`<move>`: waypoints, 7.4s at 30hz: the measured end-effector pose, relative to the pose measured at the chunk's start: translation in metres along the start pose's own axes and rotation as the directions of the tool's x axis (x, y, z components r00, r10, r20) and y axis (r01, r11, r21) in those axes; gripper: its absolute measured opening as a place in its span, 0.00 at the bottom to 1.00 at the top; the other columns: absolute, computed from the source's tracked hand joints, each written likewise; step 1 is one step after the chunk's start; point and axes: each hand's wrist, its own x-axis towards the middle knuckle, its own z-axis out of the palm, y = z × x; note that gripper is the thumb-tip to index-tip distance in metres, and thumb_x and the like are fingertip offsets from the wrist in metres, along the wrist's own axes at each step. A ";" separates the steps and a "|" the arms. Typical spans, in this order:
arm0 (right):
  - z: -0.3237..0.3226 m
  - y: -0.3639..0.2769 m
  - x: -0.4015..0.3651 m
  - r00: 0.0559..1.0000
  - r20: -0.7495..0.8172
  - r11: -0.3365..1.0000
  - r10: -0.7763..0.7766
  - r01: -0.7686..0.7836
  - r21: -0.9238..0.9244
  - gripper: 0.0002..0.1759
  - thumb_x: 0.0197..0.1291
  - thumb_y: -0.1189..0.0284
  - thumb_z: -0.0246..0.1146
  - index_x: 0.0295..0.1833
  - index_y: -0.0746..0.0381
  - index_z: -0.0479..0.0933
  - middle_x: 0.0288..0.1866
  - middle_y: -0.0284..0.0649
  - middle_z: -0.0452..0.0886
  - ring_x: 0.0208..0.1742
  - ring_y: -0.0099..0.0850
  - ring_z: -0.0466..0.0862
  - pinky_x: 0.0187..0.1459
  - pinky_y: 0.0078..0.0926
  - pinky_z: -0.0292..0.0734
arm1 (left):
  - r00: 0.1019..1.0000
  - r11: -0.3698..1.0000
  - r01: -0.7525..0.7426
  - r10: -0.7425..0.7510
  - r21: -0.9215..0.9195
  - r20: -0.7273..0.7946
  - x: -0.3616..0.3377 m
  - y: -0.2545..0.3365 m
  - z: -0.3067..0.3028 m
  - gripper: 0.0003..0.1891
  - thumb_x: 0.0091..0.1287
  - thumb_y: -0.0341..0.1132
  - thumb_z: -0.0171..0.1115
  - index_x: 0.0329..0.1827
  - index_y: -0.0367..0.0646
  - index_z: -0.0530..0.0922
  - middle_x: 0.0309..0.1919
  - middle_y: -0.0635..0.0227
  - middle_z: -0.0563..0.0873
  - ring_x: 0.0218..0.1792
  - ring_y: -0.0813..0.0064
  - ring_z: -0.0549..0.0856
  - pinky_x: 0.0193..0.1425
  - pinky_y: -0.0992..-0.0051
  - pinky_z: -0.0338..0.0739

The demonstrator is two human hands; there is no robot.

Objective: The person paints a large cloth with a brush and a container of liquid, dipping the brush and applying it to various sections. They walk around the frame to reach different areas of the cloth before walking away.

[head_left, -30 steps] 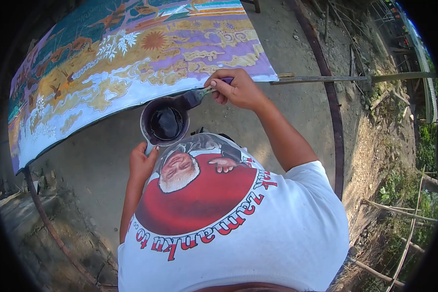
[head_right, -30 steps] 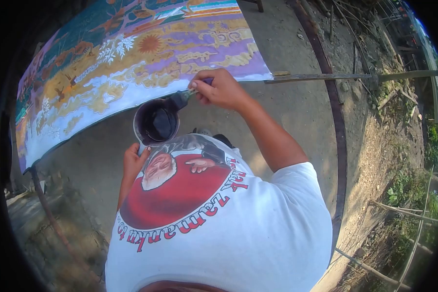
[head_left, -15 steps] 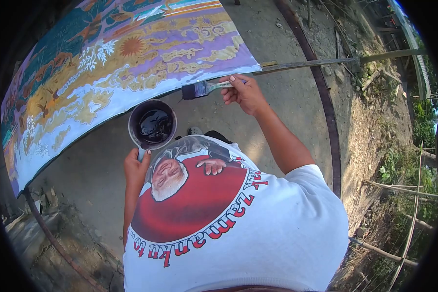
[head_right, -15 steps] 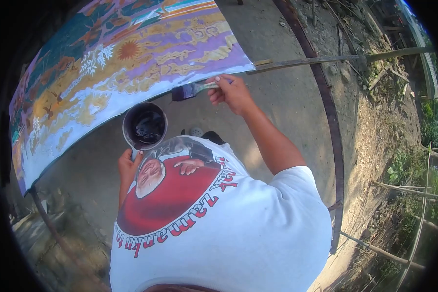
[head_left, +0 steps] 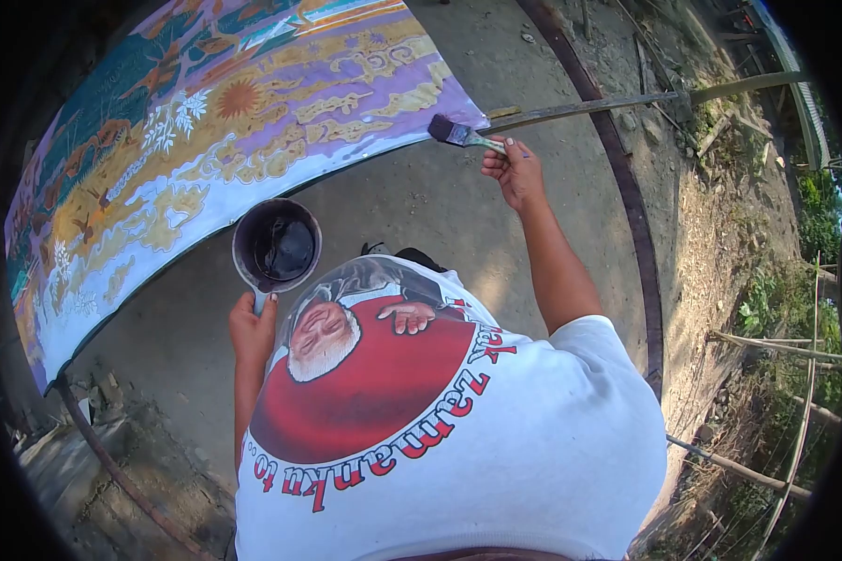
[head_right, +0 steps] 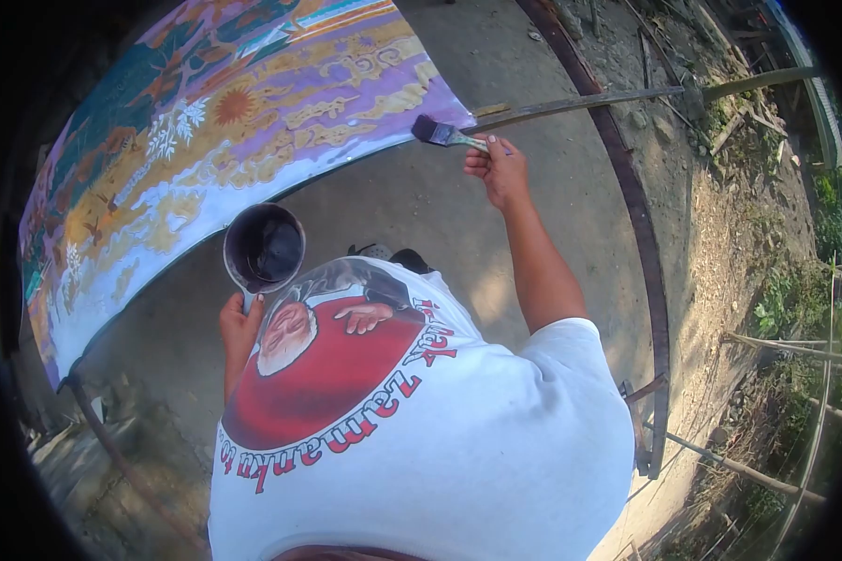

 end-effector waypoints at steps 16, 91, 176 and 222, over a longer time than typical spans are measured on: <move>0.137 0.006 0.056 0.998 0.000 0.980 0.061 -0.060 -0.191 0.15 0.74 0.69 0.59 0.50 0.71 0.82 0.30 0.46 0.85 0.24 0.31 0.85 0.27 0.30 0.85 | 1.000 0.999 0.016 -0.016 0.042 -0.013 -0.014 0.003 0.004 0.21 0.69 0.37 0.70 0.25 0.38 0.67 0.19 0.71 0.68 0.26 0.81 0.65 0.27 0.68 0.62; 0.352 0.082 -0.018 0.860 0.427 0.888 0.280 -0.064 -0.455 0.17 0.76 0.63 0.58 0.51 0.68 0.81 0.33 0.44 0.85 0.27 0.30 0.85 0.29 0.28 0.86 | 0.951 0.987 0.159 -0.148 0.018 -0.270 -0.050 -0.064 -0.088 0.18 0.68 0.41 0.71 0.28 0.36 0.77 0.16 0.66 0.75 0.20 0.78 0.71 0.25 0.67 0.66; 0.459 0.142 0.071 0.889 0.414 0.923 0.197 -0.026 -0.383 0.18 0.78 0.64 0.53 0.53 0.69 0.80 0.36 0.48 0.86 0.31 0.33 0.88 0.30 0.29 0.87 | 0.720 0.832 0.403 -0.545 -0.381 -0.430 -0.067 -0.158 -0.138 0.18 0.73 0.38 0.69 0.25 0.43 0.74 0.17 0.77 0.75 0.19 0.86 0.70 0.22 0.75 0.63; 0.344 0.081 0.074 0.982 -0.102 0.900 -0.158 0.101 -0.424 0.16 0.78 0.67 0.54 0.52 0.69 0.79 0.33 0.45 0.85 0.28 0.32 0.87 0.28 0.29 0.87 | 0.854 0.901 0.240 -0.373 -0.362 -0.362 -0.069 -0.222 -0.224 0.19 0.74 0.35 0.68 0.25 0.43 0.70 0.17 0.79 0.73 0.18 0.89 0.70 0.20 0.78 0.61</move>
